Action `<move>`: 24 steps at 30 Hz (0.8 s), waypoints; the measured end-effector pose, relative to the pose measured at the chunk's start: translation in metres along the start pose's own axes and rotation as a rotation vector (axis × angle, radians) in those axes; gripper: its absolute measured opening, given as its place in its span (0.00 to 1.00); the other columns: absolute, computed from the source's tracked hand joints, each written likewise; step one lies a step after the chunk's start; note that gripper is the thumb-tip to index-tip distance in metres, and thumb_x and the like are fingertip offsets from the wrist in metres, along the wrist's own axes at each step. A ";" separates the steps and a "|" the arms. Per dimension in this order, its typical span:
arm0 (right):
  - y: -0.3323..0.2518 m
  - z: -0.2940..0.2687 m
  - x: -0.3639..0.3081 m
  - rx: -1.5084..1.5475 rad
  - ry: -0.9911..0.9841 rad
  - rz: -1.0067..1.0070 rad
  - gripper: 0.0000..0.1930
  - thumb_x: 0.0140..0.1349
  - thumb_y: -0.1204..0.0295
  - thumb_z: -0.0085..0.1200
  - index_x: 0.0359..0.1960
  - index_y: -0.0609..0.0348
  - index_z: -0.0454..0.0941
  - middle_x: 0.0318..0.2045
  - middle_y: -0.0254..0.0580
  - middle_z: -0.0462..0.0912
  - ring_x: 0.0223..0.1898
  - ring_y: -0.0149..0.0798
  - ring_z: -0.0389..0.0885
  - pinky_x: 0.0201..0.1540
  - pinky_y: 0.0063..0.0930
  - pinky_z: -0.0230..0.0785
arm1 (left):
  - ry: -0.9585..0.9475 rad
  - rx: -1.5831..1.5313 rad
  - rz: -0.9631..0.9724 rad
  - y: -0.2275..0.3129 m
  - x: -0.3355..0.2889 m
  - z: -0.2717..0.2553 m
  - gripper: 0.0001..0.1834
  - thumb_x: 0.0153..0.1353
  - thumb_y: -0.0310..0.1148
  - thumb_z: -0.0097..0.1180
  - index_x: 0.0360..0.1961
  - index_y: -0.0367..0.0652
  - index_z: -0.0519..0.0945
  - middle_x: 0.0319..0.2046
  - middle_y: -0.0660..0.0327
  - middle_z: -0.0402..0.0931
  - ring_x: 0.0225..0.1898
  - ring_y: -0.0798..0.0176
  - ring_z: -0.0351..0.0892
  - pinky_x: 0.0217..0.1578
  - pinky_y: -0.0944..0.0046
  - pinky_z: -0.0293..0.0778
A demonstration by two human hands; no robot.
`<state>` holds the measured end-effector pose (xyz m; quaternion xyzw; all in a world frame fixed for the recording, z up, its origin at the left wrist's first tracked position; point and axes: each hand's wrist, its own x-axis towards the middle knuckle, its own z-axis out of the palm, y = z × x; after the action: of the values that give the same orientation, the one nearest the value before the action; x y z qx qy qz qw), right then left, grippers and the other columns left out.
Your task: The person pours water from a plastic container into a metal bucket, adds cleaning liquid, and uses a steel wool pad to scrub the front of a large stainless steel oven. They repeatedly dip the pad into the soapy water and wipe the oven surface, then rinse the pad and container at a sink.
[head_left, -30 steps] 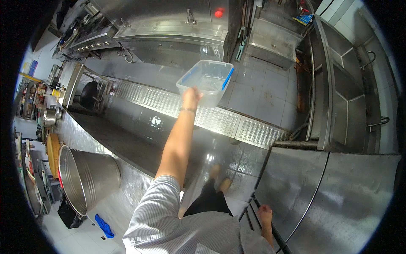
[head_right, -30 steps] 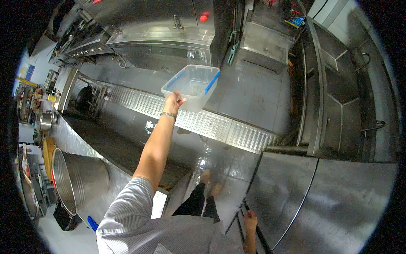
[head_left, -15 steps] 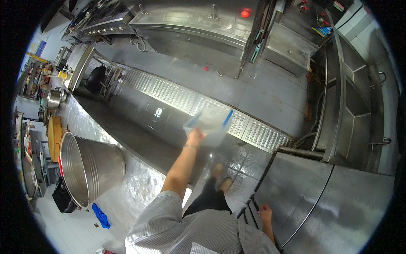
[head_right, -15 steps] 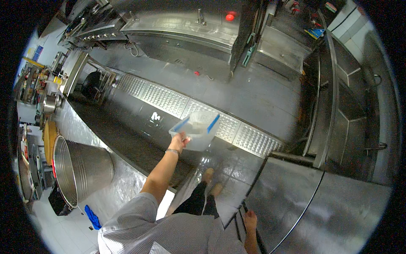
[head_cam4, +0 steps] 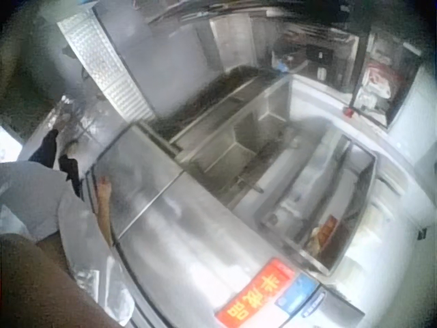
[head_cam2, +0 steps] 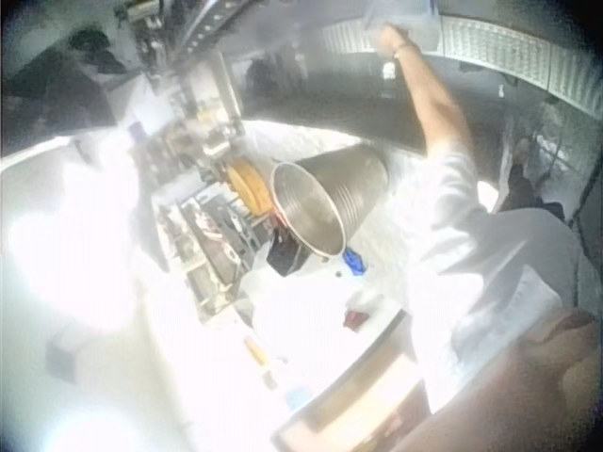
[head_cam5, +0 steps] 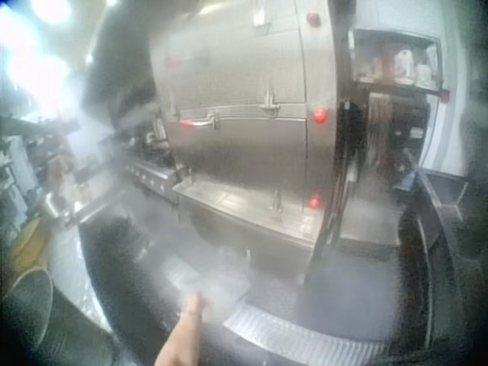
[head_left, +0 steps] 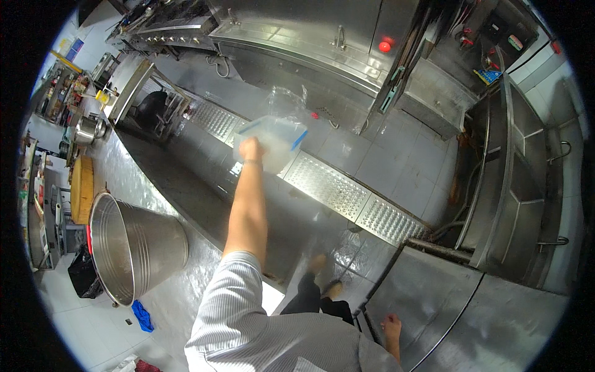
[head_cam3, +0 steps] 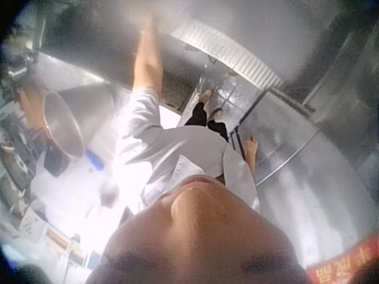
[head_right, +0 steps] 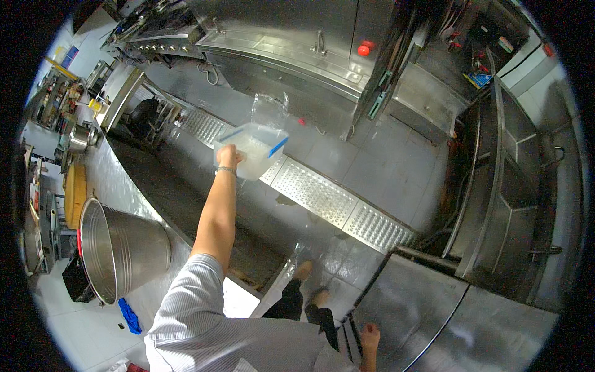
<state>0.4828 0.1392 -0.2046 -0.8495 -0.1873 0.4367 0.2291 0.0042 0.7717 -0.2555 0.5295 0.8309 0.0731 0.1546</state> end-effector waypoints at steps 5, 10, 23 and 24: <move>-0.003 -0.015 0.007 -0.017 0.050 -0.075 0.05 0.53 0.75 0.43 0.25 0.63 0.72 0.16 0.36 0.72 0.16 0.28 0.71 0.14 0.22 0.59 | 0.015 0.344 0.160 0.007 -0.074 0.029 0.12 0.31 0.36 0.63 0.21 0.47 0.78 0.27 0.55 0.77 0.32 0.54 0.77 0.30 0.57 0.72; -0.027 -0.037 0.051 -0.213 -0.036 -0.234 0.08 0.54 0.74 0.42 0.26 0.66 0.72 0.16 0.39 0.72 0.17 0.30 0.70 0.19 0.25 0.60 | -0.101 -0.177 0.098 -0.016 -0.114 0.092 0.10 0.43 0.33 0.57 0.22 0.36 0.74 0.19 0.52 0.72 0.21 0.56 0.74 0.19 0.59 0.71; -0.224 -0.128 0.259 -0.060 0.147 -0.479 0.09 0.55 0.70 0.48 0.34 0.62 0.72 0.24 0.43 0.74 0.28 0.37 0.73 0.32 0.28 0.64 | -0.061 -1.031 -0.475 0.160 -0.128 0.005 0.16 0.43 0.40 0.57 0.32 0.44 0.74 0.27 0.52 0.75 0.27 0.52 0.76 0.28 0.56 0.71; -0.238 -0.139 0.268 0.066 0.092 -0.385 0.10 0.55 0.69 0.48 0.36 0.60 0.72 0.25 0.41 0.75 0.29 0.37 0.74 0.32 0.28 0.65 | -0.072 -0.963 -0.505 0.165 -0.138 0.013 0.20 0.41 0.42 0.58 0.37 0.47 0.75 0.31 0.52 0.76 0.31 0.51 0.76 0.32 0.55 0.71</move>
<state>0.7167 0.4431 -0.1779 -0.8092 -0.3211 0.3515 0.3443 0.2038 0.7174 -0.1958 0.1848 0.7990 0.3880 0.4206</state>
